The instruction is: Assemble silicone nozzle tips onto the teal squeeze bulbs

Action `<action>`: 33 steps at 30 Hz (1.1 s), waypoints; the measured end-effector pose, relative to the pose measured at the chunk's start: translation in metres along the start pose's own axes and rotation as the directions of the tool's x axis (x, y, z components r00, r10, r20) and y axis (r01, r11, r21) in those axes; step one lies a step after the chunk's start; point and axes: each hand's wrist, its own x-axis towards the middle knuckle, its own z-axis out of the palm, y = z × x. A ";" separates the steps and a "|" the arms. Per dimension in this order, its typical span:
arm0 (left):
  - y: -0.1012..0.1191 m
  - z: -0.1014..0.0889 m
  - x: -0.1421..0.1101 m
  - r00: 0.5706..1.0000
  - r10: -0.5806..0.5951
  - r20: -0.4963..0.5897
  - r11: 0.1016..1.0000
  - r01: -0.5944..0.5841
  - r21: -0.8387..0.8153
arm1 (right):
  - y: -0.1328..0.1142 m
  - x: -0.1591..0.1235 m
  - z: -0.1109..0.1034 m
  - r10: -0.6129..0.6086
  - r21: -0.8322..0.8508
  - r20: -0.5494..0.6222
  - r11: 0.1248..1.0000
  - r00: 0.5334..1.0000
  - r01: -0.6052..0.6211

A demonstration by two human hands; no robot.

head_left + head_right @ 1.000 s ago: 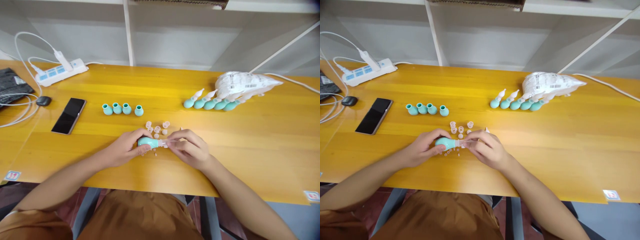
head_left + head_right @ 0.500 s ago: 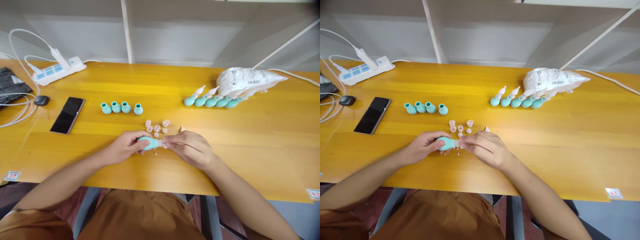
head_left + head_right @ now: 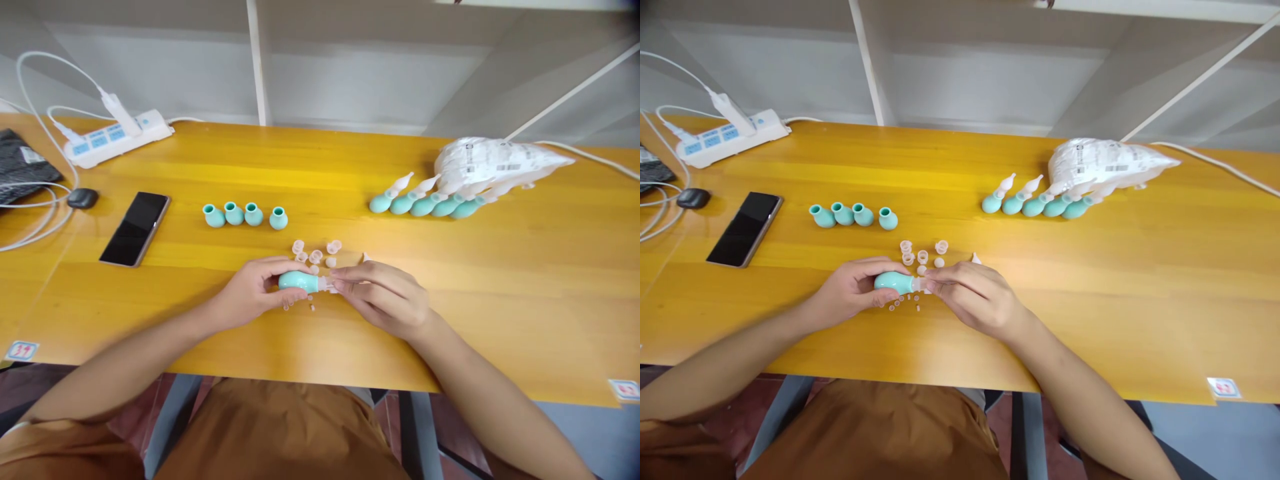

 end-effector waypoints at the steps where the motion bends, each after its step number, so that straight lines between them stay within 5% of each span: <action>1: 0.000 0.000 0.000 1.000 0.025 -0.010 0.999 -0.024 0.042 | 0.000 0.000 0.000 0.003 0.000 0.005 1.000 1.000 -0.003; 9: -0.008 -0.007 -0.003 0.945 0.327 0.004 0.831 -0.290 0.474 | 0.000 -0.001 0.001 0.023 0.045 0.040 0.999 0.999 -0.025; 33: -0.011 0.001 -0.006 0.755 0.638 0.148 0.430 -0.510 0.745 | -0.002 -0.003 0.007 0.257 0.288 0.086 0.918 0.962 -0.271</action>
